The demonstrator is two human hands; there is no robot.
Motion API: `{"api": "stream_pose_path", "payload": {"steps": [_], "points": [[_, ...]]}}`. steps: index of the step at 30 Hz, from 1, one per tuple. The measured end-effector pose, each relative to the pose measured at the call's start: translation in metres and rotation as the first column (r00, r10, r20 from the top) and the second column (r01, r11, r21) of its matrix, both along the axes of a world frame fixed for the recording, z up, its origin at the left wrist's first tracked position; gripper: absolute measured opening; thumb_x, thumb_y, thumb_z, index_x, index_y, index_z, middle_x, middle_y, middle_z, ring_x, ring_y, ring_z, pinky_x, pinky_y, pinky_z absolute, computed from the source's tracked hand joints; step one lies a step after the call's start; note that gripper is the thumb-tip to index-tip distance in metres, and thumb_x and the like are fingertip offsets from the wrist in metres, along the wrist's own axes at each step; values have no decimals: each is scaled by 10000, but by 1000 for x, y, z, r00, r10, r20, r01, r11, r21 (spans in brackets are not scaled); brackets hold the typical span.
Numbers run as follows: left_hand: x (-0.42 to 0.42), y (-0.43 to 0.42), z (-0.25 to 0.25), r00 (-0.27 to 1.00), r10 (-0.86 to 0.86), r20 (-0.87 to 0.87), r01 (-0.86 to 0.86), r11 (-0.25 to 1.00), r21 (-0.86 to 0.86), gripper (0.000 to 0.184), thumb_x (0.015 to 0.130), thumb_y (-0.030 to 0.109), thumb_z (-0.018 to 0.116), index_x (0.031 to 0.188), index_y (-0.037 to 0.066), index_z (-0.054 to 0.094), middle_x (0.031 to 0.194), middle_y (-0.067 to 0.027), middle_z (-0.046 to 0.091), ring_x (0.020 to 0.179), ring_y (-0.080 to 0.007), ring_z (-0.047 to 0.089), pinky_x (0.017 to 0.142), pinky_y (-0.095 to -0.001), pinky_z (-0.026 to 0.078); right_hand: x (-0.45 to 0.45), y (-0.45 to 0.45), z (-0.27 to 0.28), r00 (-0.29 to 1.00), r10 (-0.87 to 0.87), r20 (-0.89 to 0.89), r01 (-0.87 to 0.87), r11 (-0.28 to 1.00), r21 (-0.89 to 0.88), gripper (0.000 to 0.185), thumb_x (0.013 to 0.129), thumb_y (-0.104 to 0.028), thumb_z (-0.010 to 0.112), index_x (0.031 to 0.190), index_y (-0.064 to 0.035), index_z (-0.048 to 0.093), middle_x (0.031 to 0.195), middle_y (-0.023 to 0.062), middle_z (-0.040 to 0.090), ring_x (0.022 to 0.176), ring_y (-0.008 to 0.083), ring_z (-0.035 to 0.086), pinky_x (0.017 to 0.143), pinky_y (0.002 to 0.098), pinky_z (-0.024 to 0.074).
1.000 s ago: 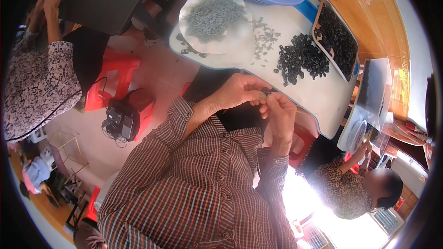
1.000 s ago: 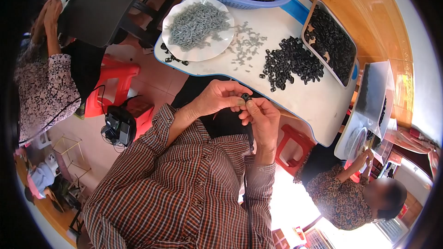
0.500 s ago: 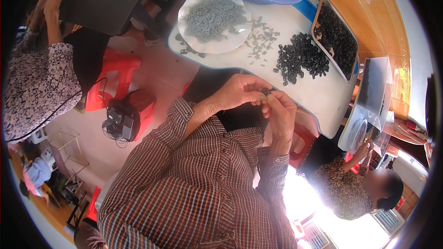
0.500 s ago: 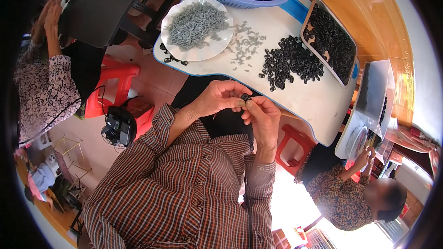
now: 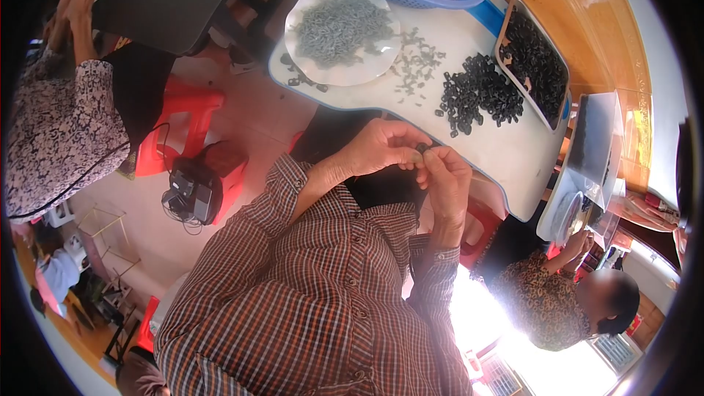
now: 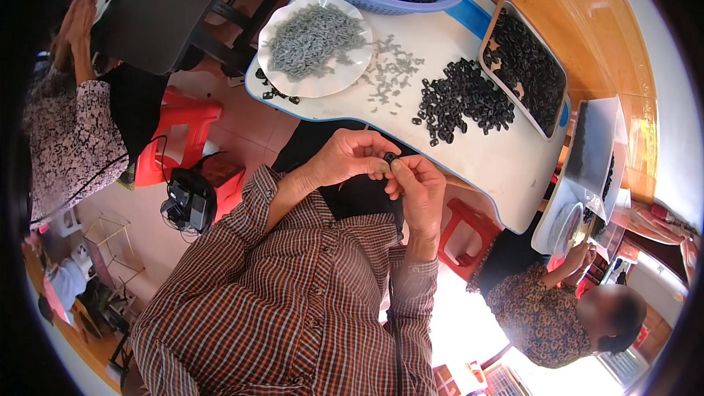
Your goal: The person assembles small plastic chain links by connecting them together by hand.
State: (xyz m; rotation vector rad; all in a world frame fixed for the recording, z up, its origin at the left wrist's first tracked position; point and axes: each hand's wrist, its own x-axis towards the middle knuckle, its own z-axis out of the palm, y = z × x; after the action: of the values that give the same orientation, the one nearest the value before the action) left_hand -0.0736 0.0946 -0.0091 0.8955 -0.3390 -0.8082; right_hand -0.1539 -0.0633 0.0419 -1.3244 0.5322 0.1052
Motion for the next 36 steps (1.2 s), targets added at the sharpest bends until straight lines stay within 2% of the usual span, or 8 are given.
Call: {"api": "stream_pose_path", "payload": {"steps": [6,15,23,32,36], "points": [[2,-1,-1,1000,-26,-14,26,1000,-5,250,871,22,654,1116,-21,628,855,-56,669,730,-81,622,659,-215,524,1,1,4,1000,3,2,-3,1000,14,133,916,-116,607,894,15,611,769,58,644,561,82,552,494,191,424],[3,1,-4,998,-33,-56,32,999,-23,269,876,33,652,1138,-20,624,863,-61,679,726,-82,620,650,-216,520,0,3,9,1000,10,-2,-9,999,31,194,951,-145,555,951,39,617,805,81,655,592,101,568,528,210,446],[2,-2,-4,999,-51,-19,51,999,7,248,873,32,657,1114,-17,631,836,-47,668,730,-80,622,655,-215,524,-2,-1,2,1000,16,-19,-16,1000,-6,169,915,-156,624,892,10,602,756,52,637,548,77,541,481,194,415],[0,-2,-2,999,-33,-28,33,999,-6,235,869,16,653,1099,-25,633,852,-50,672,734,-83,635,657,-217,531,-2,0,6,999,30,-27,-32,998,-59,148,910,-146,623,872,-5,595,725,42,626,528,68,524,473,189,404],[2,2,-2,998,-58,-25,58,998,13,234,867,19,654,1096,-26,635,835,-53,674,709,-85,635,645,-215,530,-3,-6,6,996,64,-62,-65,998,-12,118,905,-112,625,863,-6,596,713,46,627,522,71,527,471,185,411]]}}
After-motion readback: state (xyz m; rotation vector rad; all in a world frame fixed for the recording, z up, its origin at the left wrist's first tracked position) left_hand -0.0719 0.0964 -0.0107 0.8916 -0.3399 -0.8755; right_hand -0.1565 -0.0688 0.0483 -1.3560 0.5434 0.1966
